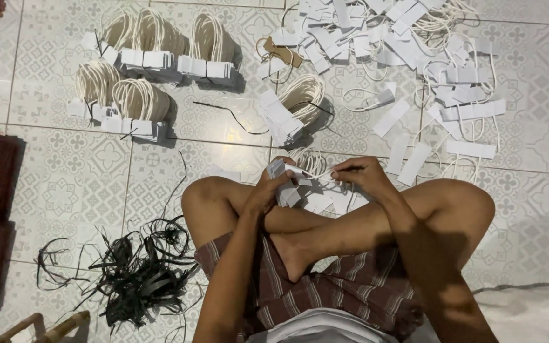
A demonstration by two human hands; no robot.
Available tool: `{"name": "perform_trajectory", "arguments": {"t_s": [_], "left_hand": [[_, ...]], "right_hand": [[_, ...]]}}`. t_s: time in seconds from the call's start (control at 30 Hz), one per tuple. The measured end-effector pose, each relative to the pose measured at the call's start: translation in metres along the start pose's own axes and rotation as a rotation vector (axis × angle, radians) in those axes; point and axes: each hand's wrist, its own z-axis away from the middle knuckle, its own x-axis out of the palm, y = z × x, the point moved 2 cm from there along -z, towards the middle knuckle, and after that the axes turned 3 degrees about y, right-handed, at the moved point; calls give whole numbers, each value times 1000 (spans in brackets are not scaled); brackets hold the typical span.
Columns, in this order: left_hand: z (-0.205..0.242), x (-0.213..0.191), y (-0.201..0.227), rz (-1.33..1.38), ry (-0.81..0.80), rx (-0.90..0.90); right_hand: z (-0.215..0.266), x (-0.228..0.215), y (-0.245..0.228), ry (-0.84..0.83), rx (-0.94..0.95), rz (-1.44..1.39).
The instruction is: A person sitting on the floor threads white strings through paper tags and organizes them into bundles.
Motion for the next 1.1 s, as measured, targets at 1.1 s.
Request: {"name": "perform_trajectory", "arguments": {"t_s": [1.1], "left_hand": [[30,39,46,-187,68,-34]], "right_hand": [[-6,15,41,-559,366,-97]]}}
